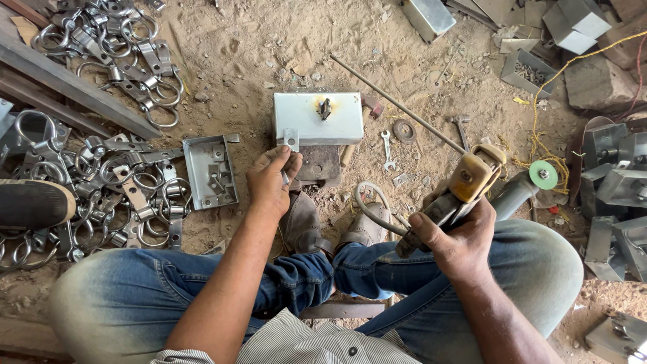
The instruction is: The person welds a metal box by using an arc welder to attach a small metal bracket and a pin to its exterior.
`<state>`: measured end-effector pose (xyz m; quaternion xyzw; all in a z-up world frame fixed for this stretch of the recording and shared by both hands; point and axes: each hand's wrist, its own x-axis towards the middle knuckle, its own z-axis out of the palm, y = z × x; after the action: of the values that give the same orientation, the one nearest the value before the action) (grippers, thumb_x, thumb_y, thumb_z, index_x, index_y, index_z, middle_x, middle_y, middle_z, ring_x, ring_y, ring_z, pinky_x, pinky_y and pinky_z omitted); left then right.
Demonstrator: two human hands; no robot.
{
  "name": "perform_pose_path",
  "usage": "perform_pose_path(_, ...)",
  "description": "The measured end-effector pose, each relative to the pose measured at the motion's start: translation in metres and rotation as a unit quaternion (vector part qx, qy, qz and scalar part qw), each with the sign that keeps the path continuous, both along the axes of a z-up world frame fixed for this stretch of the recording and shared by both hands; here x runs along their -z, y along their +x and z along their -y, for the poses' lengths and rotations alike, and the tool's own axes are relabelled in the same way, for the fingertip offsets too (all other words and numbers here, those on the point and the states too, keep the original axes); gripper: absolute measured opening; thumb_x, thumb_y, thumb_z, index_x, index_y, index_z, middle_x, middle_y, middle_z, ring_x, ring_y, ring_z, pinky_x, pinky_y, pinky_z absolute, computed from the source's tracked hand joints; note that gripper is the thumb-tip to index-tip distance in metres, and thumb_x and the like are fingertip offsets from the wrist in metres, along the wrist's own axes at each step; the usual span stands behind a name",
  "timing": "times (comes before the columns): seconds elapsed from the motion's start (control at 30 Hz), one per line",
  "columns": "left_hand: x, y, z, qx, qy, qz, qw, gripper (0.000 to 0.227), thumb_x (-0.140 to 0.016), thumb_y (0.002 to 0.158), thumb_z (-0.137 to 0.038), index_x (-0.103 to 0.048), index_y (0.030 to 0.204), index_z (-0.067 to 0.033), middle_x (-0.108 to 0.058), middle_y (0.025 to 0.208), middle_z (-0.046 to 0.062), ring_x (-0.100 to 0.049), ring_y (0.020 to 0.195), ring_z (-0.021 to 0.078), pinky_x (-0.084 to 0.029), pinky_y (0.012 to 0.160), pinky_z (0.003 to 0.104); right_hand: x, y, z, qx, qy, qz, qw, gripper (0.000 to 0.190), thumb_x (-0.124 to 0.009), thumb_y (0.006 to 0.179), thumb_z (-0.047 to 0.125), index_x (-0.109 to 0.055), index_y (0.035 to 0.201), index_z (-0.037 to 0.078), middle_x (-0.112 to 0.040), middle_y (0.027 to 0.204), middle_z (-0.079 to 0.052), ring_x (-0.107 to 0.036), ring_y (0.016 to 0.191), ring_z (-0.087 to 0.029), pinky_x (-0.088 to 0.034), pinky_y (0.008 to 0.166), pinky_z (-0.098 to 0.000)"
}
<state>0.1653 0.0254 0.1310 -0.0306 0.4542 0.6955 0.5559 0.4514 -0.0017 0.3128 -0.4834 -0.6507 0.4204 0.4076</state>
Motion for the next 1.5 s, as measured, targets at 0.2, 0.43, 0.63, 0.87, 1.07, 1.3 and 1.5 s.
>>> perform_pose_path(0.2,0.002,0.0,-0.002,-0.009,-0.01,0.011,1.0,0.013,-0.074,0.089,-0.001,-0.069,0.1,0.0037,-0.074,0.093,0.014,-0.075,0.082,0.0208,-0.066,0.076,0.028,0.0,-0.003,0.001,-0.002,-0.01,0.012,1.0,0.04,-0.086,0.077,0.021,-0.06,0.101,0.003,-0.064,0.086,-0.001,-0.061,0.075,-0.009,-0.052,0.068,-0.0248)
perform_pose_path(0.43,-0.011,0.005,-0.006,-0.046,-0.035,-0.068,0.996,0.016,-0.075,0.084,0.007,-0.065,0.097,0.0045,-0.073,0.09,0.017,-0.075,0.075,0.023,-0.067,0.068,0.031,0.004,-0.007,0.004,-0.03,-0.025,0.0,0.999,0.041,-0.086,0.075,0.02,-0.059,0.102,0.003,-0.065,0.085,0.0,-0.061,0.074,-0.008,-0.053,0.067,-0.0239)
perform_pose_path(0.63,-0.024,0.005,-0.004,-0.042,-0.044,-0.119,0.991,0.015,-0.075,0.084,0.006,-0.063,0.09,0.0007,-0.073,0.083,0.016,-0.076,0.068,0.0207,-0.066,0.06,0.029,0.007,-0.009,0.006,-0.05,-0.02,0.004,0.999,0.04,-0.087,0.076,0.018,-0.06,0.101,0.003,-0.064,0.084,0.0,-0.061,0.074,-0.008,-0.053,0.067,-0.0241)
perform_pose_path(0.87,-0.026,0.007,-0.004,-0.015,-0.075,-0.169,0.983,0.021,-0.078,0.082,0.0,-0.058,0.082,-0.0056,-0.071,0.074,0.013,-0.069,0.055,0.0151,-0.054,0.041,0.026,0.0,-0.019,0.007,-0.077,-0.04,0.088,0.992,0.047,-0.085,0.074,0.029,-0.058,0.102,0.003,-0.071,0.072,-0.001,-0.07,0.06,-0.008,-0.058,0.057,-0.0281)
perform_pose_path(1.07,-0.009,0.006,-0.01,-0.015,-0.092,-0.154,0.984,0.025,-0.079,0.076,-0.001,-0.056,0.076,-0.0108,-0.068,0.07,0.008,-0.061,0.048,0.011,-0.044,0.035,0.026,-0.008,-0.034,0.009,-0.065,-0.005,0.203,0.977,0.06,-0.083,0.072,0.043,-0.061,0.108,0.0,-0.069,0.068,-0.002,-0.066,0.058,-0.01,-0.056,0.055,-0.0281)
perform_pose_path(1.3,0.004,0.005,-0.013,-0.03,-0.069,-0.157,0.985,0.032,-0.082,0.074,-0.001,-0.052,0.072,-0.0137,-0.065,0.064,0.006,-0.059,0.045,0.0113,-0.041,0.034,0.026,-0.01,-0.039,0.008,-0.061,-0.009,0.238,0.969,0.064,-0.084,0.068,0.044,-0.062,0.11,0.0,-0.068,0.065,-0.002,-0.065,0.057,-0.01,-0.054,0.054,-0.0295)
perform_pose_path(1.5,0.002,0.003,-0.013,-0.034,-0.066,-0.148,0.986,0.033,-0.08,0.073,0.0,-0.051,0.071,-0.0147,-0.065,0.064,0.006,-0.059,0.045,0.0113,-0.041,0.034,0.026,-0.008,-0.039,0.008,-0.056,-0.013,0.231,0.971,0.062,-0.083,0.07,0.043,-0.062,0.11,-0.001,-0.069,0.066,-0.003,-0.066,0.057,-0.011,-0.055,0.056,-0.0294)
